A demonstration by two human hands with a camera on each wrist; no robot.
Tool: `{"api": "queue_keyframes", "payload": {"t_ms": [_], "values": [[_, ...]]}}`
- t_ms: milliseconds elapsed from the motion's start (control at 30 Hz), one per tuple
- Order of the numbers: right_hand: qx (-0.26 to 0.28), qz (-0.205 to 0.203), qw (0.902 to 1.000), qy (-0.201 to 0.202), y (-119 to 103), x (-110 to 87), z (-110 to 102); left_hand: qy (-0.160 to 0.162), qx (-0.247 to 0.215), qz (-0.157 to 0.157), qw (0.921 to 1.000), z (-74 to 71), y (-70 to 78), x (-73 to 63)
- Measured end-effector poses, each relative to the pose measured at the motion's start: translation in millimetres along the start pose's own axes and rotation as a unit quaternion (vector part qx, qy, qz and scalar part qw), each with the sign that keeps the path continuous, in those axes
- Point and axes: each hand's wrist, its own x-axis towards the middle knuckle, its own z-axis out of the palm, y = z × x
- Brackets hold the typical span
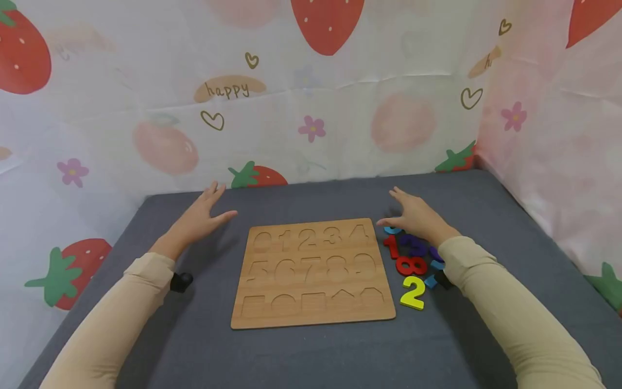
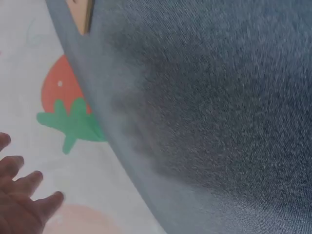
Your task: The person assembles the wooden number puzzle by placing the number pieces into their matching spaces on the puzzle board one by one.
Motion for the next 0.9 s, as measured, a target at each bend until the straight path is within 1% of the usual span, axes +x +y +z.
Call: {"api": "queue_keyframes", "payload": {"t_ms": [167, 400, 567, 667, 767, 900], "values": [[0.013, 0.004, 0.9999, -0.006, 1.7, -4.8, 2.5, -0.022, -0.045, -0.011, 0.9987, 1.1, 5.1, -10.0], [0.013, 0.015, 0.9998, 0.002, 5.1, -8.1, 1.6, -0.025, -0.087, -0.025, 0.9956, 4.5, 10.6, -23.0], [0.017, 0.029, 0.9994, 0.009, 7.7, -10.5, 6.7, -0.028, -0.128, -0.042, 0.9905, 7.7, 11.2, -32.4], [0.023, 0.035, 0.9991, 0.008, 10.5, -11.3, 10.9, -0.038, -0.170, -0.046, 0.9836, 11.3, 10.9, -37.6], [0.029, 0.038, 0.9988, 0.010, 12.8, -10.9, 13.5, -0.042, -0.216, -0.047, 0.9743, 14.4, 11.0, -41.5], [0.030, 0.041, 0.9987, 0.009, 15.4, -10.2, 13.3, -0.042, -0.264, -0.051, 0.9622, 18.8, 10.5, -43.9]]}}
